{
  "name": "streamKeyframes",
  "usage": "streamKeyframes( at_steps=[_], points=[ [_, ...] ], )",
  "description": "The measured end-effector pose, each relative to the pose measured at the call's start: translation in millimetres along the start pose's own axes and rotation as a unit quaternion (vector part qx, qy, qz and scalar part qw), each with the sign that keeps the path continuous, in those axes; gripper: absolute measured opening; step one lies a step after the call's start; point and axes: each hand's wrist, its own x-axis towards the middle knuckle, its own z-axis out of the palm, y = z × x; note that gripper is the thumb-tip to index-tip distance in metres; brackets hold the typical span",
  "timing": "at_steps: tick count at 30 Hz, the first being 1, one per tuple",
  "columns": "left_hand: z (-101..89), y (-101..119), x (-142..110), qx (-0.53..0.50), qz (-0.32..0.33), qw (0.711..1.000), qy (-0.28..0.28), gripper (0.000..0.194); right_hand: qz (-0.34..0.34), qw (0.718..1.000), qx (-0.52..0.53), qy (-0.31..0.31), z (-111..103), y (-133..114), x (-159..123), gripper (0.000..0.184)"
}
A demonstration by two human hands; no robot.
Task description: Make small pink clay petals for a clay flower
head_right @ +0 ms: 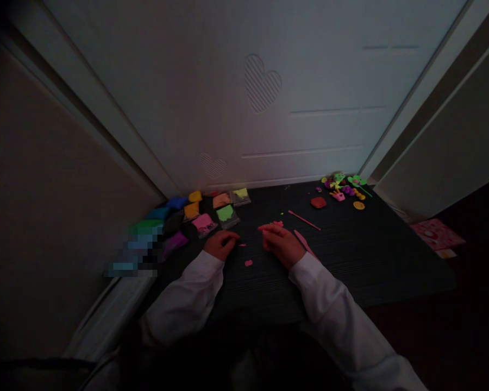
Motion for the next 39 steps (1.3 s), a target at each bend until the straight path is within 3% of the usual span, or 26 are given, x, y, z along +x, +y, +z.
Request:
streamKeyframes(
  at_steps=[3, 7, 10, 13, 14, 18, 22, 26, 30, 39],
  points=[
    [0.4, 0, 0, 0.0, -0.002, 1.0, -0.001, 0.018, -0.005, 1.0, -0.013, 0.008, -3, 0, 2, 0.016],
    [0.9, -1, 1, -0.002, -0.006, 1.0, -0.004, 0.018, -0.028, 0.98, -0.192, 0.048, -7, 5, 4, 0.028],
    [0.9, -1, 1, -0.006, -0.003, 1.0, -0.001, 0.018, -0.093, 0.911, -0.398, 0.057, -6, 9, 3, 0.026],
    [1.1, -1, 1, -0.001, -0.003, 1.0, 0.004, 0.017, -0.155, 0.794, -0.588, 0.014, -5, 14, 2, 0.019],
    [1.3, -1, 1, 0.001, -0.003, 1.0, 0.004, 0.017, -0.16, 0.768, -0.621, -0.001, -5, 15, 2, 0.019],
    [1.7, -2, 1, 0.0, 0.0, 1.0, 0.003, 0.017, -0.166, 0.702, -0.693, -0.018, -9, 19, 1, 0.023],
    [1.4, -2, 0, -0.005, 0.002, 1.0, 0.003, 0.017, -0.162, 0.659, -0.734, -0.023, -11, 18, 1, 0.025],
    [1.0, -2, 0, -0.004, -0.002, 1.0, 0.003, 0.018, -0.161, 0.643, -0.749, -0.017, -10, 18, 0, 0.026],
    [0.8, -1, 0, -0.004, -0.001, 1.0, 0.006, 0.018, -0.166, 0.649, -0.743, -0.016, -12, 18, 0, 0.027],
    [1.4, -2, 0, -0.012, -0.001, 1.0, 0.008, 0.017, -0.165, 0.698, -0.697, -0.02, -16, 19, -1, 0.028]
  ],
)
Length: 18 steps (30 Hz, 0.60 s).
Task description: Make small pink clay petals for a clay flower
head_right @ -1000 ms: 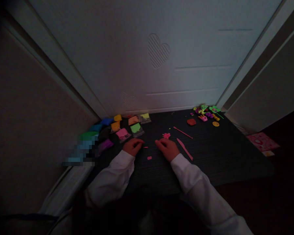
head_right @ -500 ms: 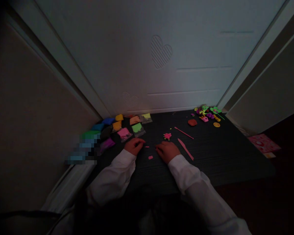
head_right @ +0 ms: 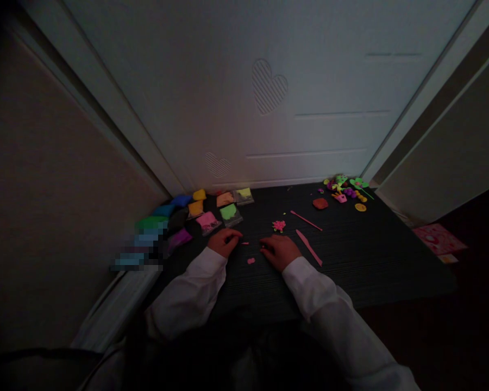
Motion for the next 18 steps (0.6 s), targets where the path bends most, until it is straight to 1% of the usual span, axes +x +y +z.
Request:
streamKeyframes(
  at_steps=[4, 8, 10, 15, 18],
  points=[
    [0.0, 0, 0, 0.006, 0.001, 1.0, -0.003, 0.017, 0.005, 1.0, 0.025, 0.007, -3, -1, -5, 0.029],
    [-0.1, 0, 0, 0.012, 0.005, 1.0, 0.001, 0.017, 0.006, 1.0, 0.019, 0.02, -6, -3, -11, 0.027],
    [-0.2, 1, 0, 0.012, 0.006, 1.0, 0.001, 0.017, 0.002, 1.0, 0.008, 0.021, -8, -4, -14, 0.027],
    [-0.4, 0, 0, 0.013, 0.011, 1.0, -0.002, 0.017, -0.012, 0.999, -0.047, -0.002, -9, -7, -17, 0.028],
    [-0.9, 1, 0, 0.014, 0.006, 1.0, -0.007, 0.018, -0.013, 0.998, -0.068, -0.001, -7, -8, -17, 0.028]
  ],
)
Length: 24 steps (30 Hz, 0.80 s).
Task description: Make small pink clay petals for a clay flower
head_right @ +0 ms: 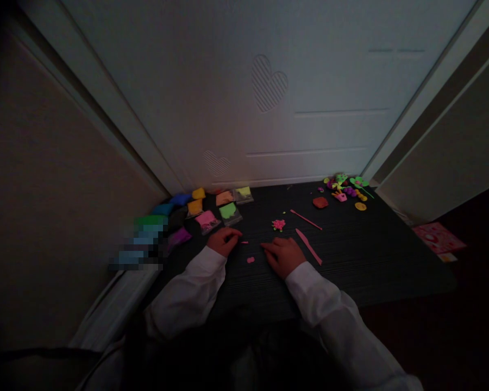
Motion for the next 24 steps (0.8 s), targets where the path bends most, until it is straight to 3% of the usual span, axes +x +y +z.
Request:
streamKeyframes(
  at_steps=[17, 24],
  points=[
    [-0.8, 2.3, -0.2, -0.003, -0.012, 1.0, 0.008, 0.018, 0.027, 0.999, -0.021, 0.016, -0.9, -1.2, 1.4, 0.024],
    [0.4, 1.0, 0.2, -0.006, -0.009, 1.0, 0.008, 0.018, 0.003, 1.0, -0.027, 0.002, -1.9, -2.8, 2.0, 0.025]
  ],
)
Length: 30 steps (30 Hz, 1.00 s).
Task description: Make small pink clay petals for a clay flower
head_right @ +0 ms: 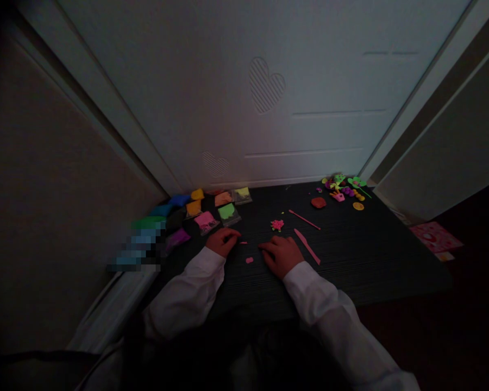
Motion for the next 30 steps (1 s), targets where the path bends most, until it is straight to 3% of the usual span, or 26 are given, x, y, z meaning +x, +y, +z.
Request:
streamKeyframes(
  at_steps=[20, 30],
  points=[
    [0.4, -3.6, 0.1, 0.005, 0.003, 1.0, -0.012, 0.018, 0.024, 0.999, 0.022, 0.021, 6.0, 8.0, 2.3, 0.023],
    [5.5, -4.2, 0.2, 0.065, 0.076, 0.995, -0.028, 0.023, 0.024, 0.999, 0.013, 0.021, 4.7, 2.6, 6.3, 0.022]
  ],
)
